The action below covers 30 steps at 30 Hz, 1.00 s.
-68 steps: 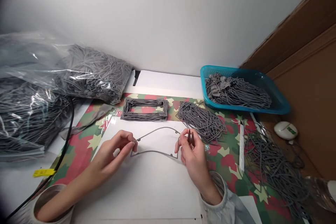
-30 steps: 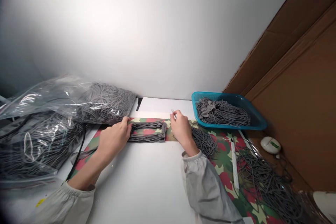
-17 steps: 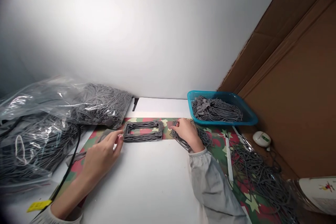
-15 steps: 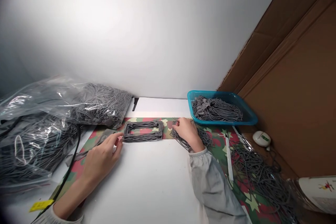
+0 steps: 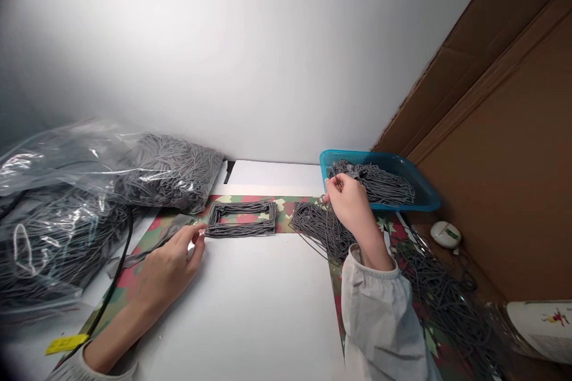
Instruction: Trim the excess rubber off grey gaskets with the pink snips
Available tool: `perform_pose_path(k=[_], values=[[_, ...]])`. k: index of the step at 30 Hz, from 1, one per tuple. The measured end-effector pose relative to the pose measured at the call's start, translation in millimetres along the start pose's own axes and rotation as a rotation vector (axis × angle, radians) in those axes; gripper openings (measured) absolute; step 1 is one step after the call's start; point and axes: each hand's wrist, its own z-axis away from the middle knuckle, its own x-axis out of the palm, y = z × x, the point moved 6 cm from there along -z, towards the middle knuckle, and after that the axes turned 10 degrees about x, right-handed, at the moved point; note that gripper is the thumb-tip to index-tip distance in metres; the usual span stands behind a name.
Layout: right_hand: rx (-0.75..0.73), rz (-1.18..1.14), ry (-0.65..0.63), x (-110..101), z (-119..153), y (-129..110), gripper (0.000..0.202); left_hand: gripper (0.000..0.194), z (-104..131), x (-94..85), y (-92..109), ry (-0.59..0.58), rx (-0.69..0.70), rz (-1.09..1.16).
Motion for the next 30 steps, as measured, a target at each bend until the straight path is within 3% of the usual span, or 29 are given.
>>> perform_pose_path(k=[11,15,20,24,30], values=[[-0.116,-0.123,0.380,-57.2,26.7,-16.9,0.029,0.029,-0.9,-0.3,0.3,0.023,0.016,0.000],[-0.133,-0.205,0.465,-66.3,34.2,-18.6,0.027,0.029,-1.0,0.2,-0.1,0.033,0.016,-0.013],[-0.153,-0.542,0.538,-72.5,42.4,-22.0,0.019,0.028,-1.4,-0.8,0.1,0.039,0.025,-0.024],[-0.197,-0.680,0.610,-78.0,50.4,-27.5,0.017,0.028,-1.0,-1.8,0.2,0.045,0.028,-0.030],[-0.233,-0.829,0.632,-83.4,58.1,-29.5,0.018,0.027,-0.9,-2.0,0.7,0.079,0.048,-0.032]])
